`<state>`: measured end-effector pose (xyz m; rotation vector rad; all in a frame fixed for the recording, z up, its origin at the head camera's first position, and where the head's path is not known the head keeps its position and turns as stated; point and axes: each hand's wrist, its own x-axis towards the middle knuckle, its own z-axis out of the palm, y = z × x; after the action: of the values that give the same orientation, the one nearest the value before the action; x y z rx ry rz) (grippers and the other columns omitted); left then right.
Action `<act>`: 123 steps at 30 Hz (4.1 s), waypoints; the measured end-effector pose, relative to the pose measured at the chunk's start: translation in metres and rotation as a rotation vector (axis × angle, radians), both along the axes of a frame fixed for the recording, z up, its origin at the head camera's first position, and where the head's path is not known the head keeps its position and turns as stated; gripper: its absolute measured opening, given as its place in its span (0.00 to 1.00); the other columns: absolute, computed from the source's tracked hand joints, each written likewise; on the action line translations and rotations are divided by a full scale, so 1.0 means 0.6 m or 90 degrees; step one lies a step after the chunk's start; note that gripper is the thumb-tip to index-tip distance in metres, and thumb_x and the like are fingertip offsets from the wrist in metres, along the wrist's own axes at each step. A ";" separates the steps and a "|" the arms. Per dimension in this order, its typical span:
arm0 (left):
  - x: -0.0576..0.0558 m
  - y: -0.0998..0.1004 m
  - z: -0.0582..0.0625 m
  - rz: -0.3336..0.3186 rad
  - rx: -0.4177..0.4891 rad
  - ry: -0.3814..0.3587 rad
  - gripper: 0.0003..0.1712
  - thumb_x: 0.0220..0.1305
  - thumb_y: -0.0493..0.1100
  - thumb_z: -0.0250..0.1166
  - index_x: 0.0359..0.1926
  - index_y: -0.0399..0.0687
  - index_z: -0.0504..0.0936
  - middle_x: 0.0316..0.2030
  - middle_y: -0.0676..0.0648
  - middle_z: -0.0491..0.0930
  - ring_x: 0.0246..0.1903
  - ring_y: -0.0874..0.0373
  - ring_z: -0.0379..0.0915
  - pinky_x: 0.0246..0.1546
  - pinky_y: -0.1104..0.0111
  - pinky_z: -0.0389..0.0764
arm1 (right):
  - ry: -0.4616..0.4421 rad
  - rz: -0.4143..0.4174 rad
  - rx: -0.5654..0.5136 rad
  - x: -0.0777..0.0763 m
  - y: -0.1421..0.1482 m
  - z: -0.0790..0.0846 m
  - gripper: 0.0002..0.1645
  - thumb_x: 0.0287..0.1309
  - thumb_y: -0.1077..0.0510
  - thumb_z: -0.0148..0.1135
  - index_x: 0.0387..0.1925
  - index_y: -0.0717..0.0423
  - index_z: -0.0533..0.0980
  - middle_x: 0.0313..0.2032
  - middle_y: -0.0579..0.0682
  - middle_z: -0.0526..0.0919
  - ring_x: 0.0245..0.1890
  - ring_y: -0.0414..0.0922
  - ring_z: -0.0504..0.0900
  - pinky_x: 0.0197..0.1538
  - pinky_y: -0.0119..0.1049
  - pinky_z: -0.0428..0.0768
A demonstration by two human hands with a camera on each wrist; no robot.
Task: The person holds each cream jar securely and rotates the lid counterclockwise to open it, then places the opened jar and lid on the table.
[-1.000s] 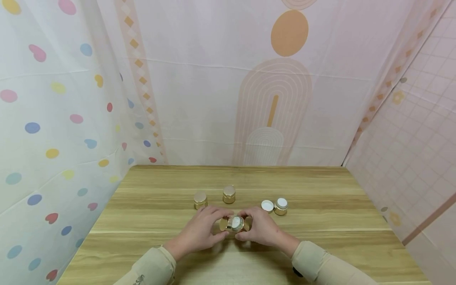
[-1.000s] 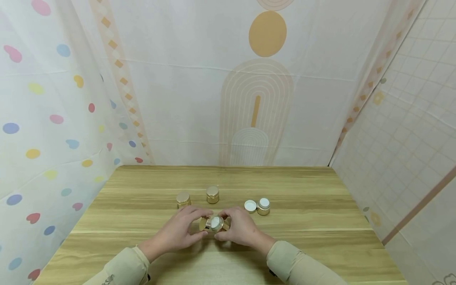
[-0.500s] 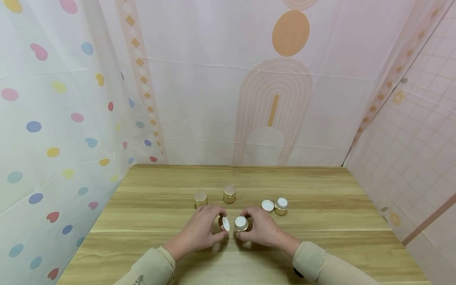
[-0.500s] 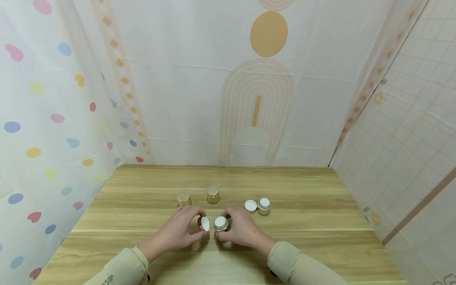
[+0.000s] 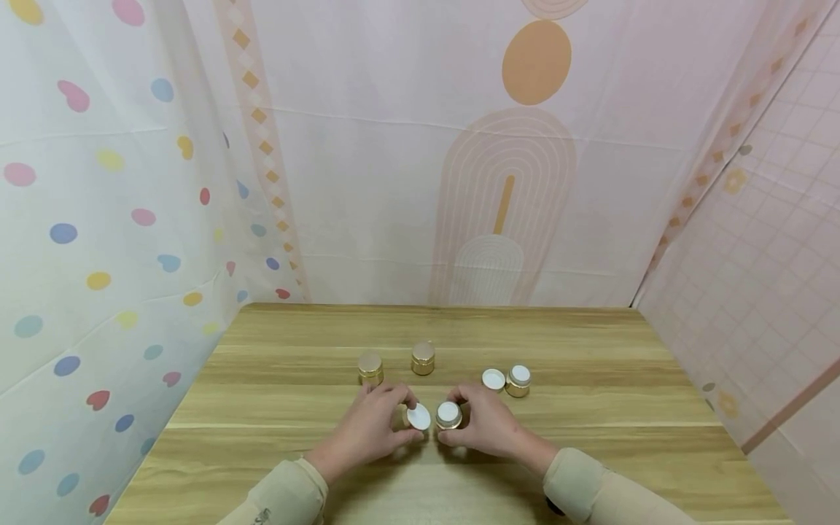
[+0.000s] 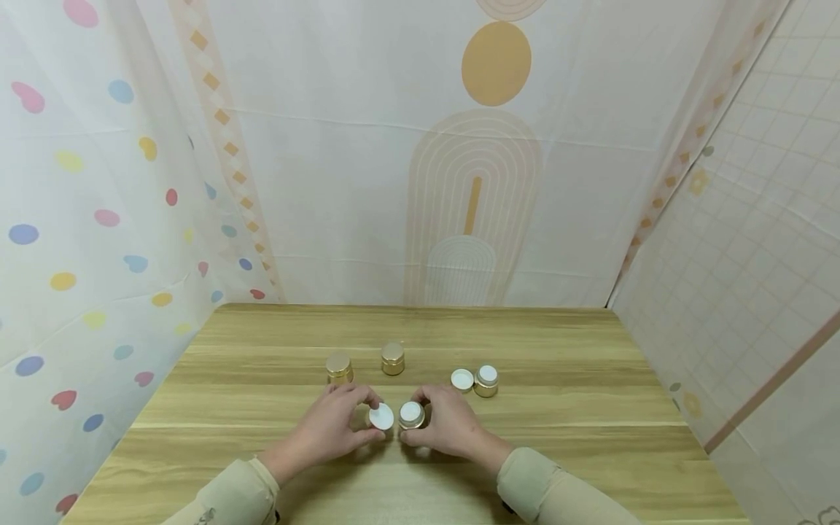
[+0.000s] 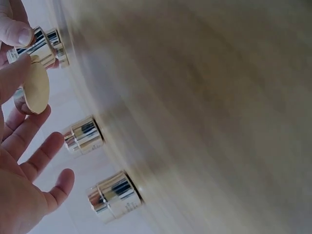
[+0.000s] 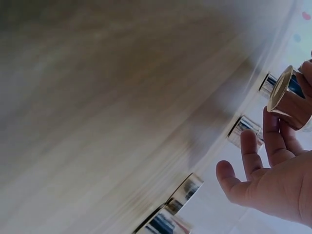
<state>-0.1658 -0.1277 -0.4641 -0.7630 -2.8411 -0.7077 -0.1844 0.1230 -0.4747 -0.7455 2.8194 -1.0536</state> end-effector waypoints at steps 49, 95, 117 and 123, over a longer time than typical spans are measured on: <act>-0.061 0.239 -0.021 0.054 -0.143 -0.010 0.31 0.50 0.63 0.85 0.45 0.52 0.82 0.38 0.52 0.90 0.40 0.54 0.84 0.49 0.57 0.77 | 0.002 -0.217 0.124 -0.003 0.178 0.007 0.25 0.41 0.45 0.89 0.37 0.48 0.83 0.30 0.40 0.84 0.32 0.38 0.77 0.37 0.37 0.77; -0.057 0.243 -0.019 0.094 -0.164 0.014 0.33 0.53 0.64 0.83 0.49 0.49 0.82 0.47 0.49 0.91 0.48 0.51 0.85 0.48 0.53 0.81 | 0.010 -0.226 0.148 -0.013 0.169 0.005 0.31 0.38 0.39 0.90 0.36 0.48 0.81 0.27 0.39 0.81 0.29 0.38 0.75 0.36 0.37 0.73; 0.036 -0.012 0.005 0.157 0.006 -0.040 0.24 0.56 0.53 0.82 0.47 0.46 0.86 0.46 0.47 0.91 0.49 0.47 0.83 0.57 0.45 0.79 | 0.041 -0.227 0.092 -0.005 0.168 0.066 0.34 0.56 0.41 0.81 0.54 0.60 0.82 0.52 0.58 0.91 0.55 0.61 0.88 0.57 0.58 0.86; 0.037 -0.044 -0.001 0.209 0.061 -0.094 0.27 0.60 0.54 0.80 0.55 0.45 0.85 0.54 0.46 0.89 0.57 0.44 0.84 0.61 0.46 0.83 | 0.027 -0.164 0.010 -0.016 0.117 0.093 0.35 0.63 0.46 0.77 0.62 0.63 0.79 0.57 0.60 0.88 0.57 0.58 0.87 0.58 0.56 0.86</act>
<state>-0.1436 -0.1541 -0.4648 -0.2274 -2.9310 -0.8682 -0.1942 0.1930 -0.4192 -0.4144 3.0165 -1.0561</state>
